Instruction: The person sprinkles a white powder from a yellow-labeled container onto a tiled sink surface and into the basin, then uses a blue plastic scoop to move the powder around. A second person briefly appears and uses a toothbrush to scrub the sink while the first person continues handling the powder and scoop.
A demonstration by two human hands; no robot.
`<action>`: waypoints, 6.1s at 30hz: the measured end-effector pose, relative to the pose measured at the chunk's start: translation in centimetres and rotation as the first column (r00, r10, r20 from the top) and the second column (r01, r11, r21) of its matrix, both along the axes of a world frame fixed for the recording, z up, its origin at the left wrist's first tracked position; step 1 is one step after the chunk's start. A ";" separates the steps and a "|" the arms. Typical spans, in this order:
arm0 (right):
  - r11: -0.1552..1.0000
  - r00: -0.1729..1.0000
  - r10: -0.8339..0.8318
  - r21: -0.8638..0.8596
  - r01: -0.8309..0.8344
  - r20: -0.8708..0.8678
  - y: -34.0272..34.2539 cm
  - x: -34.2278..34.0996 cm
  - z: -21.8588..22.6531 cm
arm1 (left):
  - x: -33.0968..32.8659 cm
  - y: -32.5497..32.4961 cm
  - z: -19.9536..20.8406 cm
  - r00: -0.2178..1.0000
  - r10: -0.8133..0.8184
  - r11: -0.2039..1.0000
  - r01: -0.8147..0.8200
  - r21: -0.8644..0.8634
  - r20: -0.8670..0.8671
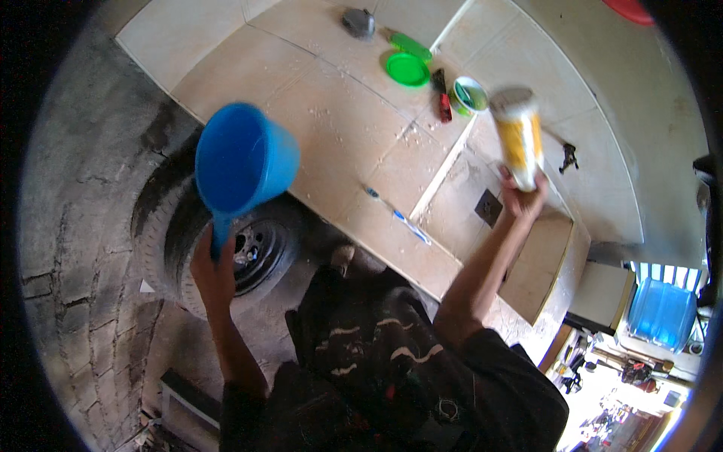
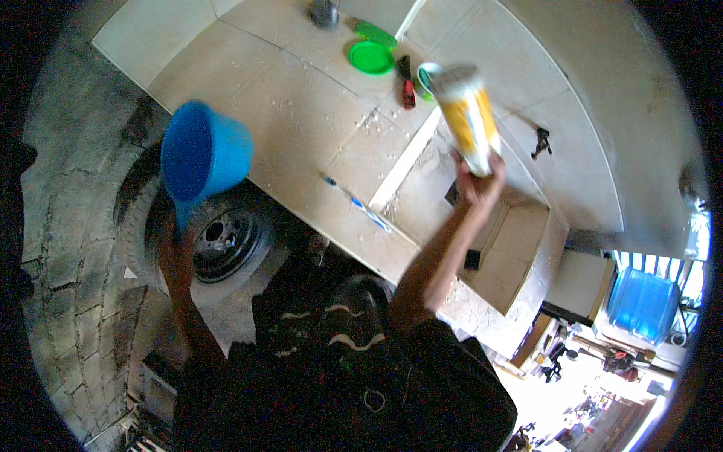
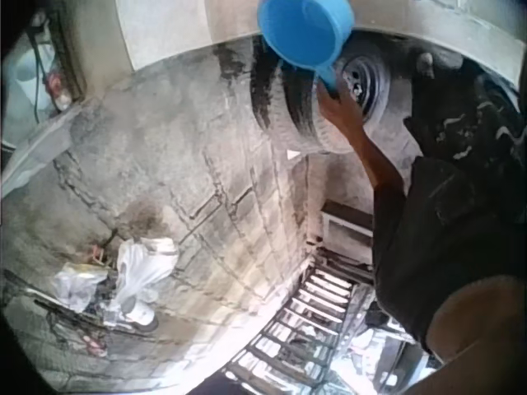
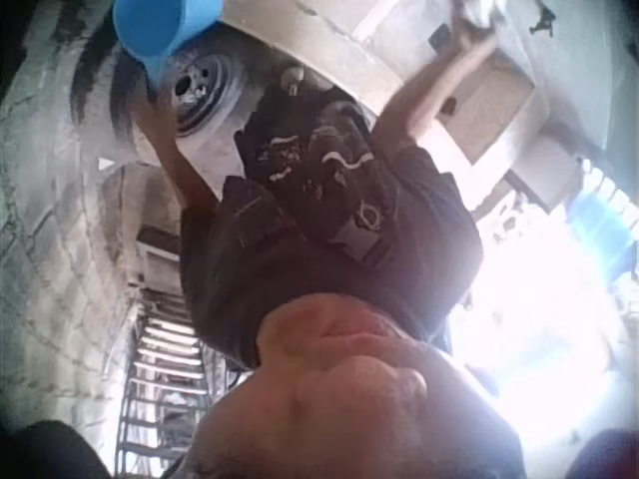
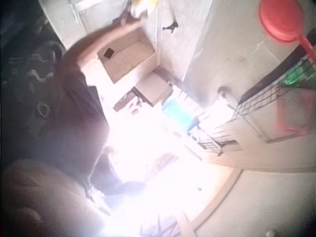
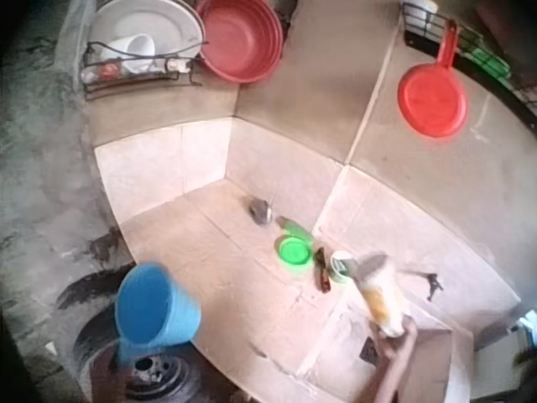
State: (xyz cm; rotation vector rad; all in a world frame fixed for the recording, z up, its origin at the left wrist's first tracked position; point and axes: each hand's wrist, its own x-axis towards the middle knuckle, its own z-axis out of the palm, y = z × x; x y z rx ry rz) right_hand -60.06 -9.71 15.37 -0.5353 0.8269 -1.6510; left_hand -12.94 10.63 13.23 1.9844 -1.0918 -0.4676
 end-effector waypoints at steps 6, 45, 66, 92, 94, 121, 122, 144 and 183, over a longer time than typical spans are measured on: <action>0.922 0.952 0.305 -0.245 -0.300 -0.018 -0.9 -3.7 2.3 | 1.0 0.3 0.2 1.000 0.001 0.999 0.000 0.045 -0.019; 0.974 0.543 0.145 0.023 -0.225 -0.827 0.1 9.0 9.0 | 7.4 8.6 -3.1 0.963 0.264 0.964 -0.266 0.024 0.052; 0.985 0.591 0.160 0.164 -0.048 -0.791 3.8 3.9 6.2 | 3.1 -1.8 0.8 0.952 -0.155 0.987 0.161 0.000 0.263; 0.954 0.579 0.020 0.188 0.232 -0.815 16.2 -9.4 1.9 | -5.4 -12.5 3.5 0.789 -0.601 0.798 0.587 0.136 0.124; 0.935 0.611 0.017 0.230 0.272 -0.792 17.4 -10.3 1.4 | -6.4 -14.1 3.3 0.687 -0.701 0.705 0.709 0.038 0.192; 0.869 0.641 0.199 0.436 0.234 -0.741 16.0 -18.0 1.0 | -17.5 -19.9 3.5 0.790 -0.611 0.769 0.574 0.282 0.059; 0.863 0.643 0.268 0.475 0.171 -0.718 15.9 -18.5 0.6 | -18.2 -20.0 3.3 0.726 -0.683 0.723 0.655 0.217 0.085; 0.673 0.609 0.315 0.624 0.397 -0.728 20.5 -26.6 2.1 | -29.0 -20.2 2.8 0.646 -0.763 0.628 0.740 0.241 0.006; 0.926 0.670 0.365 0.328 -0.187 -0.646 17.7 -21.6 3.4 | -47.4 -14.7 -1.5 0.067 -0.997 0.071 0.971 -0.230 -0.026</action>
